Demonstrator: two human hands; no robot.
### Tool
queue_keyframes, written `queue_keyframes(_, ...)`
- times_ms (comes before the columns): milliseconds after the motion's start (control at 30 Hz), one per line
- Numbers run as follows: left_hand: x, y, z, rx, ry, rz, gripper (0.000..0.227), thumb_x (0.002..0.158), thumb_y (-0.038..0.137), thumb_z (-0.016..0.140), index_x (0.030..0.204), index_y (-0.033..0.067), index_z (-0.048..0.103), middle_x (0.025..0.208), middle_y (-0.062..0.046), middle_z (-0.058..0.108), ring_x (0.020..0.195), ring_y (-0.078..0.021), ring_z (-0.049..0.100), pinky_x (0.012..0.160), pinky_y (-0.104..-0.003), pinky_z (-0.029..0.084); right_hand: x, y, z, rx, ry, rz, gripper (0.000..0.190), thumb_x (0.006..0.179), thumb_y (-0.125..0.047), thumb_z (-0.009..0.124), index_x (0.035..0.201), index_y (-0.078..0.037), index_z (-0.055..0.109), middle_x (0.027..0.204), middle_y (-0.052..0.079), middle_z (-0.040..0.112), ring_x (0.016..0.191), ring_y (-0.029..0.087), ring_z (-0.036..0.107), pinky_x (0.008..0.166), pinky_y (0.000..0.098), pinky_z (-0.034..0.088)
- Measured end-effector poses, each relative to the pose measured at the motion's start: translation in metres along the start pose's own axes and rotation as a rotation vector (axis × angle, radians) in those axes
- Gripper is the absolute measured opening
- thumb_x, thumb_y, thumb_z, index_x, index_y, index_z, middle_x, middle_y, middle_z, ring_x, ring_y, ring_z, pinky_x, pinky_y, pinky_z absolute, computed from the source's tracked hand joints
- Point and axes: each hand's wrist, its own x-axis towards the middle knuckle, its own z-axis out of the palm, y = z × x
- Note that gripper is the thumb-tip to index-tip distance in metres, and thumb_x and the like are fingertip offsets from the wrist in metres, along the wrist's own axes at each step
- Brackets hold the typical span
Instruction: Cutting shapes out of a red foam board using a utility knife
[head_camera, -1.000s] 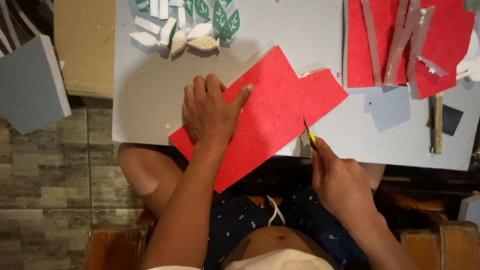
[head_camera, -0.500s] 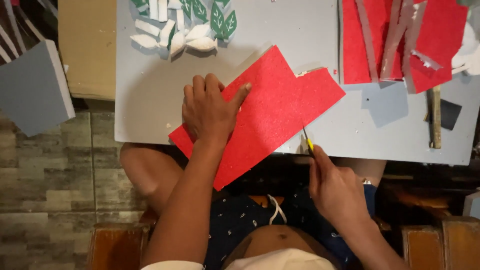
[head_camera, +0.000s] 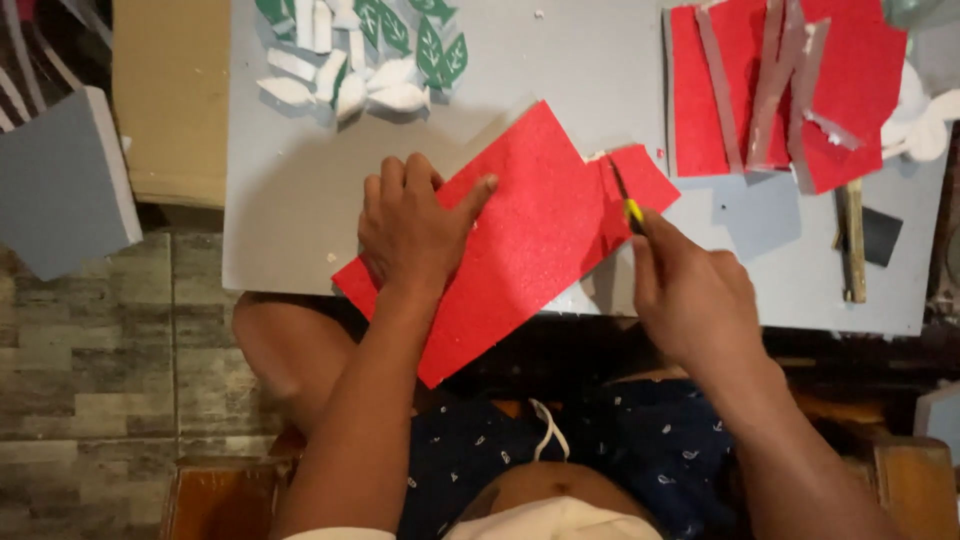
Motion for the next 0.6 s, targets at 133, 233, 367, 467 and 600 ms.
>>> queue_keyframes(133,-0.001,0.001,-0.003,0.008,-0.028,-0.005,0.057,0.092,0.071,0.065,0.089,0.0150,0.057,0.090,-0.007,0.049,0.085,-0.0252,0.052,0.069,-0.040,0.043,0.010,-0.007,0.015,-0.030,-0.019,-0.024,0.040,0.104,-0.043,0.051,0.134,-0.026,0.070,0.077,0.019,0.075,0.091,0.052,0.071,0.083,0.0613,0.055)
queue_keyframes(233,0.002,0.000,-0.002,-0.025,-0.014,0.007,0.059,0.091,0.071,0.067,0.089,0.0128,0.056,0.090,-0.009,0.050,0.086,-0.0277,0.053,0.068,-0.043,0.044,0.012,-0.013,0.013,-0.044,-0.051,0.002,0.039,0.102,-0.044,0.049,0.131,-0.030,0.070,0.076,0.016,0.075,0.090,0.050,0.072,0.084,0.0604,0.055)
queue_keyframes(367,0.001,0.001,-0.002,-0.019,0.005,0.013,0.058,0.091,0.071,0.068,0.089,0.0135,0.060,0.089,-0.011,0.053,0.085,-0.0259,0.056,0.069,-0.041,0.045,0.014,-0.019,0.006,-0.030,-0.109,0.019,0.042,0.103,-0.038,0.047,0.135,-0.022,0.069,0.082,0.027,0.074,0.093,0.056,0.069,0.085,0.0632,0.054)
queue_keyframes(467,0.002,0.000,-0.001,-0.020,0.009,0.009,0.058,0.091,0.071,0.068,0.090,0.0140,0.060,0.089,-0.010,0.054,0.085,-0.0250,0.057,0.070,-0.040,0.047,0.020,-0.014,0.010,-0.064,-0.103,0.014,0.041,0.103,-0.041,0.047,0.132,-0.023,0.070,0.080,0.026,0.074,0.091,0.055,0.070,0.083,0.0620,0.055)
queue_keyframes(600,0.001,0.001,-0.002,-0.013,0.014,0.004,0.056,0.090,0.071,0.069,0.089,0.0156,0.061,0.089,-0.010,0.055,0.085,-0.0239,0.058,0.070,-0.039,0.048,0.028,-0.014,0.010,-0.133,-0.111,-0.003,0.040,0.103,-0.047,0.048,0.122,-0.023,0.074,0.079,0.024,0.074,0.088,0.054,0.071,0.080,0.0608,0.056)
